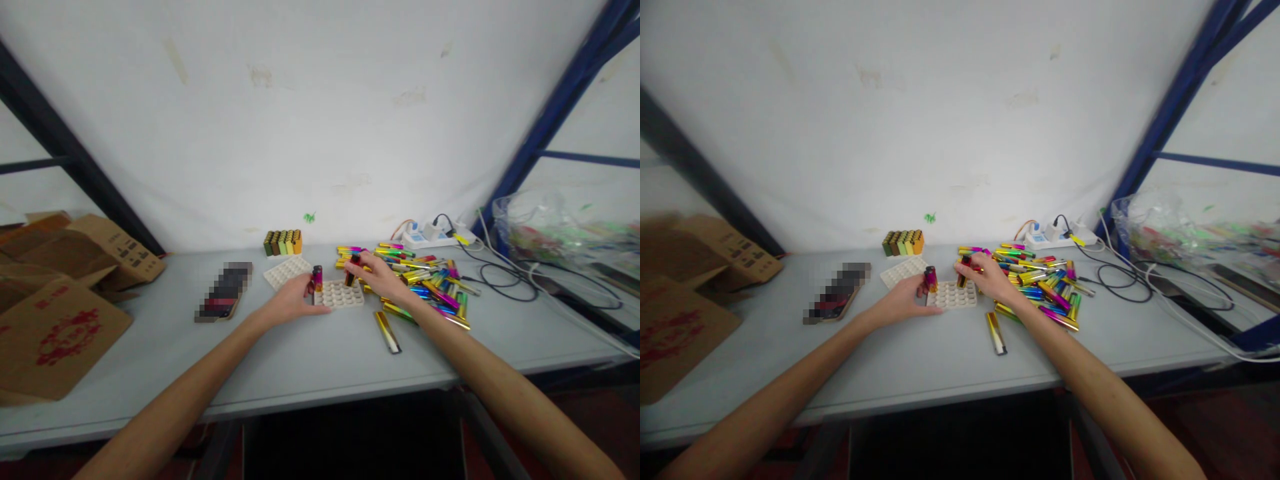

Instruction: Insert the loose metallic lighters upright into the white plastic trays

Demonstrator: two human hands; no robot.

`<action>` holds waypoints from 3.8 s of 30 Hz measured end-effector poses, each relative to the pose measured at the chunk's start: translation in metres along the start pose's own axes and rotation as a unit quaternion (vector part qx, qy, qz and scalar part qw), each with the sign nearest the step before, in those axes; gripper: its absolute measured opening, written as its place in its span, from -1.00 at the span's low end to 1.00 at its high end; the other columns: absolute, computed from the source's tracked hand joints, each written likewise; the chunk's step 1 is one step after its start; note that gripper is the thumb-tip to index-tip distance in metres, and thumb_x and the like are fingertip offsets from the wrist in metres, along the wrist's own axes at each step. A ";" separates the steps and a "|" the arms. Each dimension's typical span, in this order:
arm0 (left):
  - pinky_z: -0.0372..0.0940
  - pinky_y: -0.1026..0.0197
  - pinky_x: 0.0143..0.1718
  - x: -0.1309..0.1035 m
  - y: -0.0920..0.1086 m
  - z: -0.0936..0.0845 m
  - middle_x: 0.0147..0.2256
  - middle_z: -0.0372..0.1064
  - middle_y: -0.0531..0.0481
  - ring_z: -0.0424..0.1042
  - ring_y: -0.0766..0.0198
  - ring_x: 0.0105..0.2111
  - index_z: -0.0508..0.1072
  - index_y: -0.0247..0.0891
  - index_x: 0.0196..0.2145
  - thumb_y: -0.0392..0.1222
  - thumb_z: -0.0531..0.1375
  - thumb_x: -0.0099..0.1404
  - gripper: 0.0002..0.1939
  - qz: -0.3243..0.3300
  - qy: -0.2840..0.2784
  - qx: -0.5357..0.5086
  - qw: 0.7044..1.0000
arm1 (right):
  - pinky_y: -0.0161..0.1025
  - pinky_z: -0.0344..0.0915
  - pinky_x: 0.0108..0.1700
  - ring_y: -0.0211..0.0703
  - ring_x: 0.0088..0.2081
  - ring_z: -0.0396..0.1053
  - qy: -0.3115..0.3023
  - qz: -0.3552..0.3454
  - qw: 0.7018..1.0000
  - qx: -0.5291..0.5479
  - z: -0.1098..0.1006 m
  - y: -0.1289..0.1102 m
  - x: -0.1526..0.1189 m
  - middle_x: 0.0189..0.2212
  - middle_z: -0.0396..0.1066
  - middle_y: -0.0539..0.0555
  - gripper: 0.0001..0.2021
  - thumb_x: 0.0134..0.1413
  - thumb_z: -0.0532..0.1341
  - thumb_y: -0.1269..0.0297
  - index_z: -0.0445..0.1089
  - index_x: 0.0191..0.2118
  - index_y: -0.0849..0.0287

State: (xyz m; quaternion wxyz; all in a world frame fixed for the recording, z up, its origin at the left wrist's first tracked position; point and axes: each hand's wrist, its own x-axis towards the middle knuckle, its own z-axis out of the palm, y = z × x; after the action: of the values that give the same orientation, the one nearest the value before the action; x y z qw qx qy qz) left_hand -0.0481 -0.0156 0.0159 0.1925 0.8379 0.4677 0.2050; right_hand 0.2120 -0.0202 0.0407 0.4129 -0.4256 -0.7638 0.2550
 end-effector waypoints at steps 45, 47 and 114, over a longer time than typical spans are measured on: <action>0.25 0.14 -0.31 -0.002 0.003 0.010 -0.32 0.42 -0.02 0.43 0.08 -0.31 0.38 -0.22 -0.29 0.38 0.38 0.00 -0.37 0.007 0.033 0.018 0.999 | -0.25 0.30 -0.25 -0.15 -0.34 0.47 0.000 -0.102 0.993 -0.056 0.025 -0.012 -0.008 -0.38 0.54 0.05 -0.73 0.43 0.11 0.12 0.45 -0.15 0.18; 0.25 0.14 -0.32 -0.002 0.003 0.010 -0.33 0.42 -0.02 0.43 0.08 -0.32 0.37 -0.22 -0.30 0.38 0.37 0.00 -0.38 0.007 0.032 0.022 0.999 | -0.26 0.30 -0.24 -0.15 -0.31 0.48 -0.015 -0.109 0.991 -0.071 0.030 -0.010 -0.008 -0.33 0.56 0.07 -0.74 0.44 0.10 0.15 0.46 -0.13 0.18; 0.34 0.04 -0.06 -0.002 -0.008 -0.006 -0.16 0.46 -0.15 0.45 -0.01 -0.17 0.54 -0.26 -0.17 0.30 0.39 0.06 -0.40 0.059 -0.004 0.031 0.998 | -0.21 0.28 -0.12 -0.05 -0.18 0.48 0.041 -0.020 0.972 -0.231 -0.030 0.029 0.008 -0.18 0.57 0.18 -0.67 0.47 -0.01 0.21 0.45 0.02 0.22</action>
State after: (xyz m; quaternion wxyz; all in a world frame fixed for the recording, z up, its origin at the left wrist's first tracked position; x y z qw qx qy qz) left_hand -0.0574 -0.0125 0.0167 0.1561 0.8705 0.4225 0.1982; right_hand 0.2483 0.0029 0.0385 0.3390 -0.5044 -0.7928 0.0457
